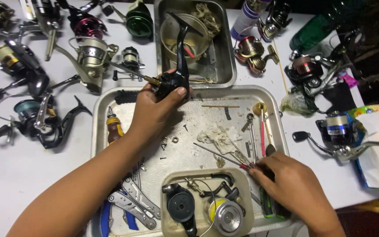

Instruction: Assembling and repairing a fishing reel by installing internal components and screws.

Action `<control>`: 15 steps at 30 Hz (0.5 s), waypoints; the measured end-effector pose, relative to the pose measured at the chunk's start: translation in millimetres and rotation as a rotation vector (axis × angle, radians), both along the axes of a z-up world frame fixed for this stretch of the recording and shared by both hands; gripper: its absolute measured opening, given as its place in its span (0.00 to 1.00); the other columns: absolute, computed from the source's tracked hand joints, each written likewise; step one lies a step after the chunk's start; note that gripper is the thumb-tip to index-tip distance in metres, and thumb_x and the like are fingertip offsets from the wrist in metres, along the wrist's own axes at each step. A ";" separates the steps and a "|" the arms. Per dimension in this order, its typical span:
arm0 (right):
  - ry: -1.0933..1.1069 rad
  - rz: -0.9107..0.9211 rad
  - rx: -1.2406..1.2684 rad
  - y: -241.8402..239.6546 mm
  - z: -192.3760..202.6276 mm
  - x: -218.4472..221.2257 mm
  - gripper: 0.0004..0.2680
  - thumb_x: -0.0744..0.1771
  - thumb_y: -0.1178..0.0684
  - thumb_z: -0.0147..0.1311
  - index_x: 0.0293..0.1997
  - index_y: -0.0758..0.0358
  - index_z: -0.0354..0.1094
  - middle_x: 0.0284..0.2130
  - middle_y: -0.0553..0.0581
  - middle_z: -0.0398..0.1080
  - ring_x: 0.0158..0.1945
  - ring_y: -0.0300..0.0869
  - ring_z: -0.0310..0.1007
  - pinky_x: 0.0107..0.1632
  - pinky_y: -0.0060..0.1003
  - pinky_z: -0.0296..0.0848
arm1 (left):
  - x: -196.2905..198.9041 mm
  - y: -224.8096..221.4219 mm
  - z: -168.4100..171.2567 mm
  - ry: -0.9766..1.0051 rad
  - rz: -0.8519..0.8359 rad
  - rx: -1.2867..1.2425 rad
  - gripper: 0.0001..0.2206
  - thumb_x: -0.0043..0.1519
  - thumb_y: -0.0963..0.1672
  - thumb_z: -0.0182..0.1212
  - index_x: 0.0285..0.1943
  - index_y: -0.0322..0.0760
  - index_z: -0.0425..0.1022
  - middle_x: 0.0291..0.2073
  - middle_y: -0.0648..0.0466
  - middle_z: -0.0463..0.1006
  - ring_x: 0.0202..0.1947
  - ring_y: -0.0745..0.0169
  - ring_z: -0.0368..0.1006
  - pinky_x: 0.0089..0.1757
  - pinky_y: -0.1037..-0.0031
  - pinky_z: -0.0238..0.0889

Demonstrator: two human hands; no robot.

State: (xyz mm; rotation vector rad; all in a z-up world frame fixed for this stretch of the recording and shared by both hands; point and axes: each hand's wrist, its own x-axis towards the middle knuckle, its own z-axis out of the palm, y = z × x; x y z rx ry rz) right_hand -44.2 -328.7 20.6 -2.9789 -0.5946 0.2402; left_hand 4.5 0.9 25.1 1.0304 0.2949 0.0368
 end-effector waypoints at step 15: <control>-0.162 -0.327 0.019 -20.7 59.2 -5.2 0.08 0.64 0.46 0.61 0.45 0.49 0.73 0.29 0.43 0.79 0.29 0.39 0.75 0.42 0.36 0.72 | 4.6 1.2 -14.1 -0.106 0.014 -0.070 0.31 0.54 0.43 0.67 0.69 0.29 0.64 0.44 0.38 0.80 0.45 0.50 0.79 0.50 0.68 0.75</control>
